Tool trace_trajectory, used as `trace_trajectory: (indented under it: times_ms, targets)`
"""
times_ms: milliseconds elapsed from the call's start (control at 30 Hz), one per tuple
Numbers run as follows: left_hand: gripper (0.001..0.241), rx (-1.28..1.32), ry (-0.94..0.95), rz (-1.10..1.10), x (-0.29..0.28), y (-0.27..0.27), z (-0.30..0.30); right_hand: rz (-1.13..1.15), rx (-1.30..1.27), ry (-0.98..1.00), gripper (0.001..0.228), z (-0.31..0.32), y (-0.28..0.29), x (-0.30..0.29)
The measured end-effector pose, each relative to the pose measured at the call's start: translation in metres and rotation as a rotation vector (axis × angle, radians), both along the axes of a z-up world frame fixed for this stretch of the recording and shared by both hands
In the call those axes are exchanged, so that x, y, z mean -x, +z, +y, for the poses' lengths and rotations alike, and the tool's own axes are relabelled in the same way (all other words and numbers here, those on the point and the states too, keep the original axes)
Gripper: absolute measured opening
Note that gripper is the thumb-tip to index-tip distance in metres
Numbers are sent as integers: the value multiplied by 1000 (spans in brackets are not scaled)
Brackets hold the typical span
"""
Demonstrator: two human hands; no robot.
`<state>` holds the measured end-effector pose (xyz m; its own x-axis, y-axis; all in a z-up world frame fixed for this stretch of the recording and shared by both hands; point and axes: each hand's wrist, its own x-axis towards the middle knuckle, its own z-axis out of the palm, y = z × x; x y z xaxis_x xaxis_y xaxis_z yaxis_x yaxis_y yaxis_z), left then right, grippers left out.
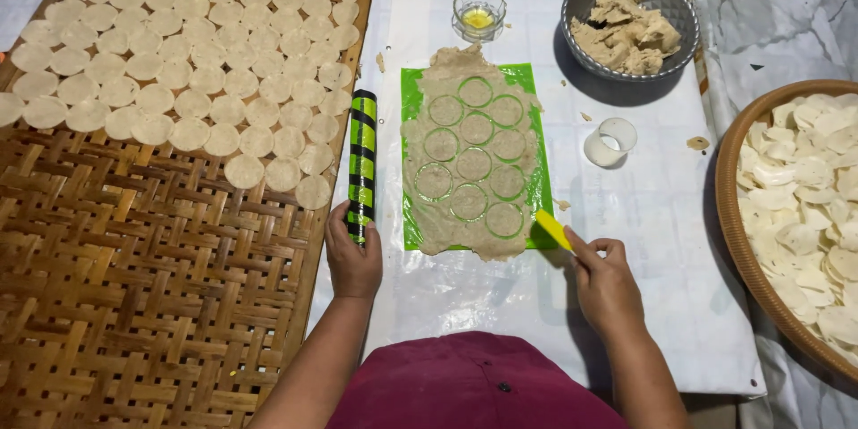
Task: Rolling out dough using a rolling pin and cutting out circular pieces for food preparation.
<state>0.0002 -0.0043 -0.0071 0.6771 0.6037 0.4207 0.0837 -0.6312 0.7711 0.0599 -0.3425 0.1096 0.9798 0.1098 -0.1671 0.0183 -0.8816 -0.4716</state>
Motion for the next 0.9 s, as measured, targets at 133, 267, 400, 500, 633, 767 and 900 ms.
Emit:
trace_trajectory:
  times_ms: [133, 267, 400, 500, 633, 767, 900]
  targets:
    - [46, 11, 7, 12, 0, -1, 0, -33, 179, 59, 42, 1, -18, 11]
    - [45, 6, 4, 18, 1, 1, 0, -69, 270, 86, 43, 12, -13, 18]
    - [45, -4, -8, 16, 0, 6, 0, -155, 336, 162, 41, 19, -15, 16]
    - [45, 16, -10, 25, 1, 4, 0, -181, 404, 222, 40, 18, -18, 13]
    - [44, 19, -17, 23, 1, 6, 1, -141, 458, 252, 41, 23, -9, 7]
    - [44, 2, -10, 7, 0, 4, 2, -110, 542, 278, 38, 31, 0, 1]
    - [46, -14, 5, 10, 0, -2, 1, -105, 569, 275, 39, 31, -6, 0]
